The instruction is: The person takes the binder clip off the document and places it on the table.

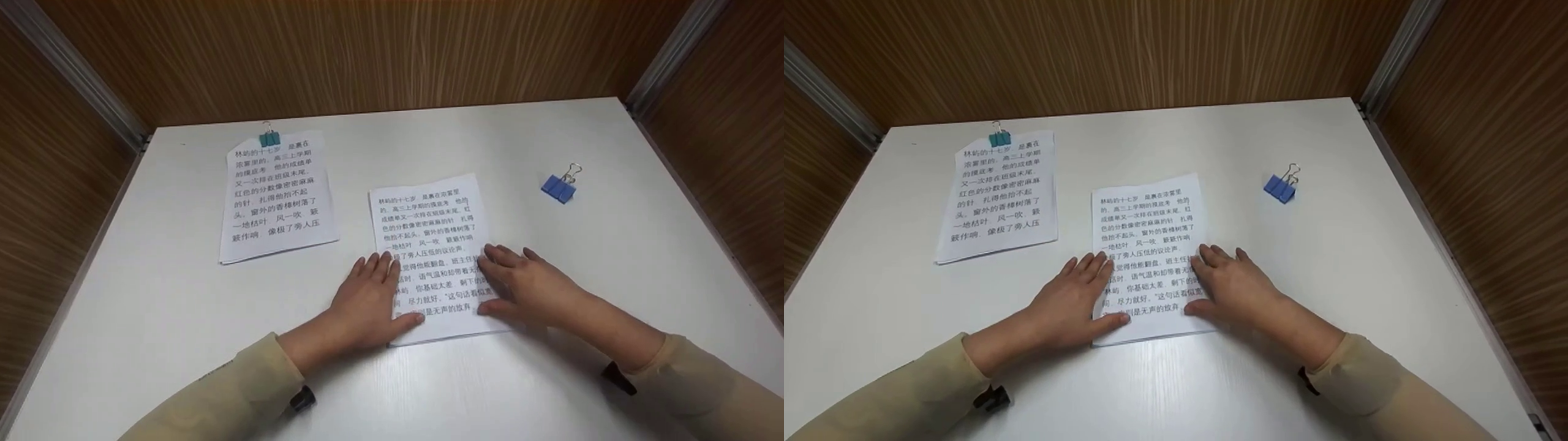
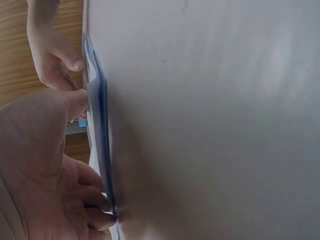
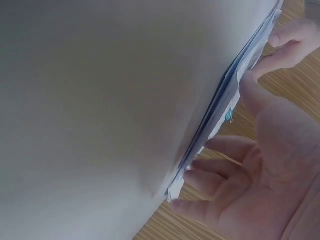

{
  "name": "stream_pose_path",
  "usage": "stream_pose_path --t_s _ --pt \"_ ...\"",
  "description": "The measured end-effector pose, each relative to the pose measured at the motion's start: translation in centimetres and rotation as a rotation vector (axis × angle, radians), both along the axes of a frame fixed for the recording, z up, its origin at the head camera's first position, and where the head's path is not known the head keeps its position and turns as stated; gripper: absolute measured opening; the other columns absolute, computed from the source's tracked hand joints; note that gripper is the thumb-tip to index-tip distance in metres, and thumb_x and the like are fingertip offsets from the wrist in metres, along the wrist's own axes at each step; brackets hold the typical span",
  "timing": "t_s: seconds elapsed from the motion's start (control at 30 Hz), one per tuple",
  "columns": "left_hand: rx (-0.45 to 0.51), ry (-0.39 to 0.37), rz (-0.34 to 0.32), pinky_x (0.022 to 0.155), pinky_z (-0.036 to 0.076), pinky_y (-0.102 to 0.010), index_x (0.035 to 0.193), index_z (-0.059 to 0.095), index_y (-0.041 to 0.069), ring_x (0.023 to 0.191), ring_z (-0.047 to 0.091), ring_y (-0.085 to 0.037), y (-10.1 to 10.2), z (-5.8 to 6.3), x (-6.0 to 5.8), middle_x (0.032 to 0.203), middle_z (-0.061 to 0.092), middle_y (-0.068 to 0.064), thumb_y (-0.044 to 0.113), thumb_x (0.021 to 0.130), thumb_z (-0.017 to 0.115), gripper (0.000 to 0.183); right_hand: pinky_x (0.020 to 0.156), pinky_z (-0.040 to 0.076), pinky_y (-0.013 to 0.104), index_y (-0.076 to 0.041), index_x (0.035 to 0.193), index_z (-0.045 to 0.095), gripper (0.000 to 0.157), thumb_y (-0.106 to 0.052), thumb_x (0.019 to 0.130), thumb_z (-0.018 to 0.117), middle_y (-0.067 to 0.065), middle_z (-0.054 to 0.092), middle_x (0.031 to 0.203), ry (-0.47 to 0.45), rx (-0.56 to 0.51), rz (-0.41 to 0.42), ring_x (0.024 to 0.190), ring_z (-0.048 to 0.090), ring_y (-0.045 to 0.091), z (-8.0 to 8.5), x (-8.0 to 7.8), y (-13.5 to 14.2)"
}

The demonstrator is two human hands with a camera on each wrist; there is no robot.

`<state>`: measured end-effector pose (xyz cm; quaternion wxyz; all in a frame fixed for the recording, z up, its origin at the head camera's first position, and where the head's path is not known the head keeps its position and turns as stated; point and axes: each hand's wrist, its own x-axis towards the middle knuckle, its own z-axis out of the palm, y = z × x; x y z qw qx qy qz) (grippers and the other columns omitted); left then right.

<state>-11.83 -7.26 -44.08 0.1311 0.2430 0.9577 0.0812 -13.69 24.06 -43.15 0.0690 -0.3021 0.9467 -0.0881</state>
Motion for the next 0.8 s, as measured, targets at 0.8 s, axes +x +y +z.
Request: stream_pose_path --t_s 0.8 --pt "-0.058 -0.061 -0.015 0.132 0.007 -0.047 0.166 0.022 -0.006 0.162 0.013 -0.038 3.6 0.9 -4.7 0.172 0.017 -0.026 0.073 0.099 0.048 0.106 0.122 0.028 0.066 0.000 0.160 0.044 0.091 -0.056 0.095 0.074 0.023 0.034 0.167 -0.115 0.026 -0.118 0.154 0.032 0.047 0.5 -2.8 2.1"
